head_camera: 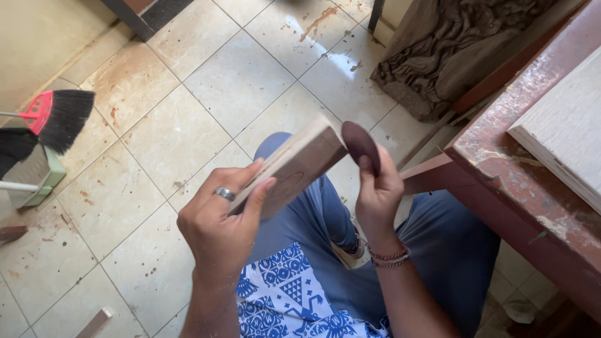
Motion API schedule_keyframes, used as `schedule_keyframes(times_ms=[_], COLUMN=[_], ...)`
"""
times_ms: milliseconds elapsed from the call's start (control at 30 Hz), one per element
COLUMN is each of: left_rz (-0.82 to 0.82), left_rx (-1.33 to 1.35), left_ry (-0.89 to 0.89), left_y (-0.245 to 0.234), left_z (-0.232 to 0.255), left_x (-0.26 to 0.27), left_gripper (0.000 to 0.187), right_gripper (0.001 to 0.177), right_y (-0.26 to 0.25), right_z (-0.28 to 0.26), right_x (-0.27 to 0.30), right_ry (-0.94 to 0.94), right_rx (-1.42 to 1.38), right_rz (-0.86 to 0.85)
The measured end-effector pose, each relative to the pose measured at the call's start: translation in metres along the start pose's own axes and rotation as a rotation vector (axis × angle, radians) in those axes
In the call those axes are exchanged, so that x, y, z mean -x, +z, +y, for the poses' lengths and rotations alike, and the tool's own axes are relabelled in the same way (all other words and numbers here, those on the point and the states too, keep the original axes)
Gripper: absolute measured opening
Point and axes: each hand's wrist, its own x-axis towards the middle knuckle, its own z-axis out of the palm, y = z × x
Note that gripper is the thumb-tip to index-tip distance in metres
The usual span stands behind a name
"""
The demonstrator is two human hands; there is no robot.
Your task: The person sands the surfaces and edges of a square piece of plywood using a circular sanding pad held by hand.
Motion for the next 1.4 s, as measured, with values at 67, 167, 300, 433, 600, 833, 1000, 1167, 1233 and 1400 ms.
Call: schedule_keyframes(times_ms=[67,167,300,433,600,833,1000,1167,1233,1400], left_rz=[-0.06,-0.095,-0.104,-0.079,0.026,0.03,0.014,-0.027,-0.029,-0.022], left_rx=[-0.243,-0.379,-0.309,0.164,0.54,0.44,0.385,0.156,0.222,0.241], left_ry=[0.225,0.225,0.201,0.162,0.142,0.122,0.025,0.075,0.067,0.128], left_y=[-0.003,0.006,0.008,0.003,0.029,0.04,0.054,0.08,0.071,0.077], left_z=[0.003,-0.006,-0.021,-0.036,-0.078,-0.07,-0.055,-0.096,-0.068,-0.07], left_x=[-0.001,0.0,0.004,0.014,0.043,0.024,0.019,0.04,0.025,0.031], left_gripper=[0.02,0.015,0.017,0.036,0.071,0.02,0.021,0.015,0.015,0.019], right_gripper=[0.033,0.034,0.036,0.03,0.027,0.032,0.038,0.031,0.033,0.031], right_y=[0.009,0.014,0.017,0.021,0.025,0.03,0.033,0.045,0.031,0.02], right_z=[-0.014,0.007,-0.006,-0.001,0.012,-0.02,-0.052,-0.065,-0.041,-0.03], right_x=[0.006,0.013,0.009,0.01,0.011,-0.002,-0.009,0.018,-0.006,-0.019], right_ry=[-0.088,0.021,0.123,0.18,0.281,0.011,-0.478,-0.693,-0.706,-0.624], right_rx=[-0.039,-0.029,-0.167,-0.142,-0.214,-0.027,0.332,0.326,0.347,0.47], right_rz=[-0.203,-0.265,-0.314,-0.273,-0.181,-0.108,-0.229,-0.49,-0.444,-0.354])
